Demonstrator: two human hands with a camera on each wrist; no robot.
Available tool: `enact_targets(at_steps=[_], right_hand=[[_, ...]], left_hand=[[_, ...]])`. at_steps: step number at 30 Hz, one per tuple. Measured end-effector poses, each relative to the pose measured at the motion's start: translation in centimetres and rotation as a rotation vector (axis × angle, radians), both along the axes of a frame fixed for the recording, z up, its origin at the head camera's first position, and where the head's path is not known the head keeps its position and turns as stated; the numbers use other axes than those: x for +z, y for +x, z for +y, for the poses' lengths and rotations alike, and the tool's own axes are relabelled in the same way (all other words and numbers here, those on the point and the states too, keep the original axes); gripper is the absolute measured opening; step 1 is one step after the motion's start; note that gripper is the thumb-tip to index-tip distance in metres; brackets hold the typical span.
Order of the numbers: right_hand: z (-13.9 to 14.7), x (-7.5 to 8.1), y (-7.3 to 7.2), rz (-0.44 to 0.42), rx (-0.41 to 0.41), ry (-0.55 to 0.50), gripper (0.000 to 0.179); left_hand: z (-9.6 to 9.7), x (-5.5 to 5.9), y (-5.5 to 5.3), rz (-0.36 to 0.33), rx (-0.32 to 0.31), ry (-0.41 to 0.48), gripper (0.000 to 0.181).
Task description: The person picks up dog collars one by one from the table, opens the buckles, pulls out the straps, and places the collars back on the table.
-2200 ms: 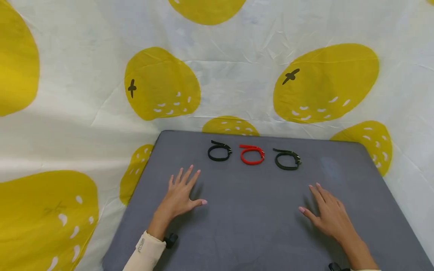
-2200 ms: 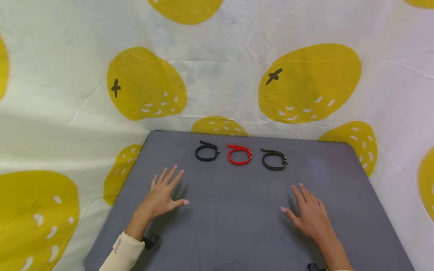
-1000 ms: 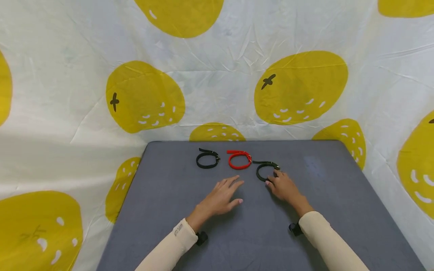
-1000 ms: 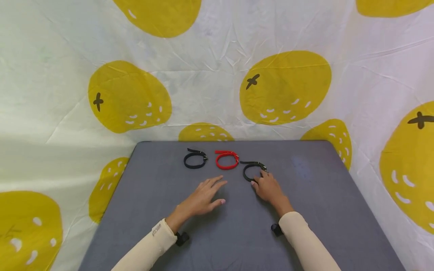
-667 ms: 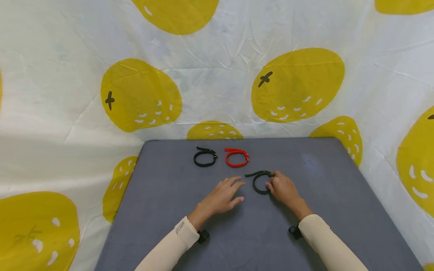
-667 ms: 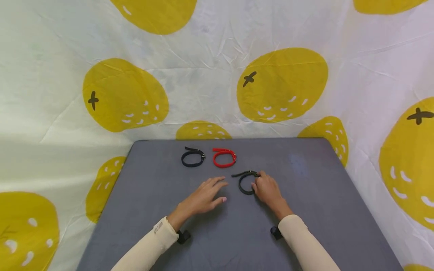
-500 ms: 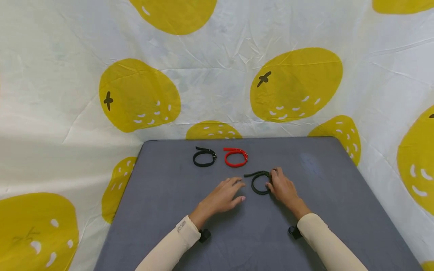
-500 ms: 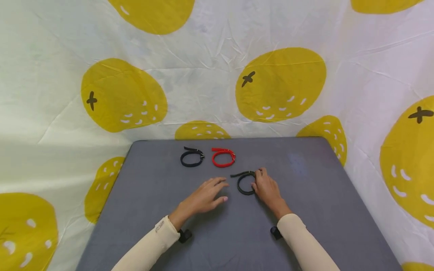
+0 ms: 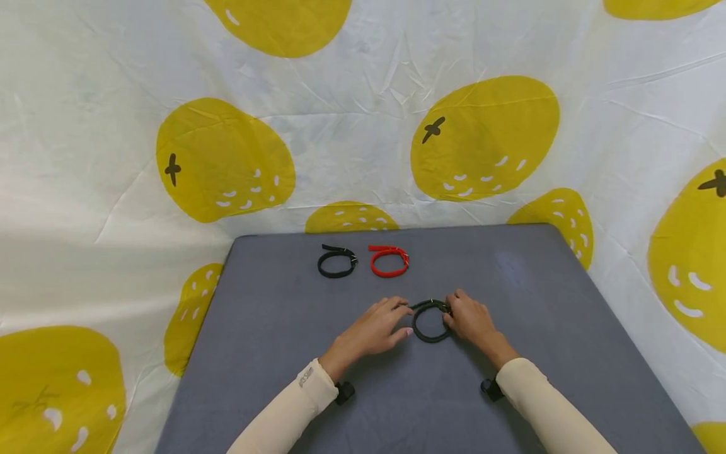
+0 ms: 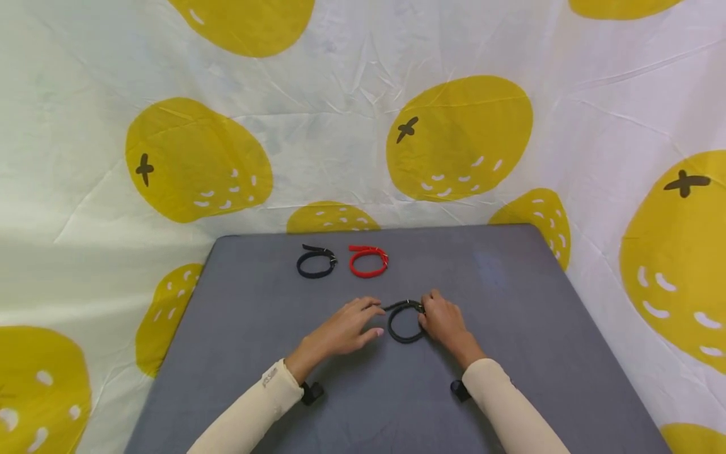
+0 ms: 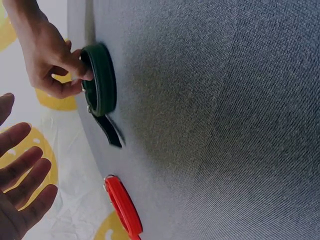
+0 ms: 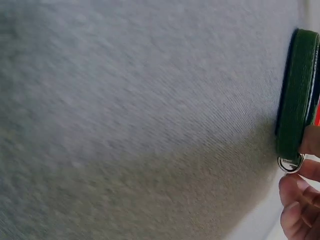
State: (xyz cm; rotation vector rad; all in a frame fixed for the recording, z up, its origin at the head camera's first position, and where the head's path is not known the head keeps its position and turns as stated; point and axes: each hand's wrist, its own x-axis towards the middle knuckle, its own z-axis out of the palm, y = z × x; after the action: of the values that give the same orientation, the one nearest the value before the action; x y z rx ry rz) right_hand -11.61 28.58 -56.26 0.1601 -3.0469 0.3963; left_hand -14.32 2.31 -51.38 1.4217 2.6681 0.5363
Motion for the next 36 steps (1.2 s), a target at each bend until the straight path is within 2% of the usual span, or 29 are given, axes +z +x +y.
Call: enact_targets(at_steps=[6,11,17,20,25,27,32,36], right_hand=[[-0.8,-0.3,0.8,-0.016,-0.010,-0.042,0.021],[-1.5,-0.1,1.5,-0.012,-0.004,-0.124,0.023],[-2.4,1.2,2.2,0.066,0.066,-0.228,0.025],[-2.9,2.3,2.8,0.119,0.111,-0.244,0.032],[-3.7,4.7,3.9,0.191,0.165,-0.338,0.032],[-4.1,5.5,4.4,0.227,0.190,-0.389,0.032],[-5.3,7.6,5.6,0.318,0.253,-0.491,0.032],[-6.3,9.1,6.3,0.317,0.297,-0.564,0.034]], left_hand=[[-0.1,-0.2,0.0,0.039,-0.003,-0.008,0.035],[-0.3,-0.3,-0.1,0.024,0.026,-0.027,0.034],[-0.4,-0.6,-0.2,0.010,0.051,-0.055,0.037],[-0.5,-0.5,-0.2,-0.027,0.075,-0.044,0.043],[-0.7,0.1,0.3,-0.147,0.121,0.055,0.055],[-0.9,0.4,0.6,-0.177,0.118,0.113,0.056],[-1.4,1.9,1.7,-0.200,0.070,0.292,0.051],[-1.8,3.3,2.3,-0.196,0.029,0.407,0.040]])
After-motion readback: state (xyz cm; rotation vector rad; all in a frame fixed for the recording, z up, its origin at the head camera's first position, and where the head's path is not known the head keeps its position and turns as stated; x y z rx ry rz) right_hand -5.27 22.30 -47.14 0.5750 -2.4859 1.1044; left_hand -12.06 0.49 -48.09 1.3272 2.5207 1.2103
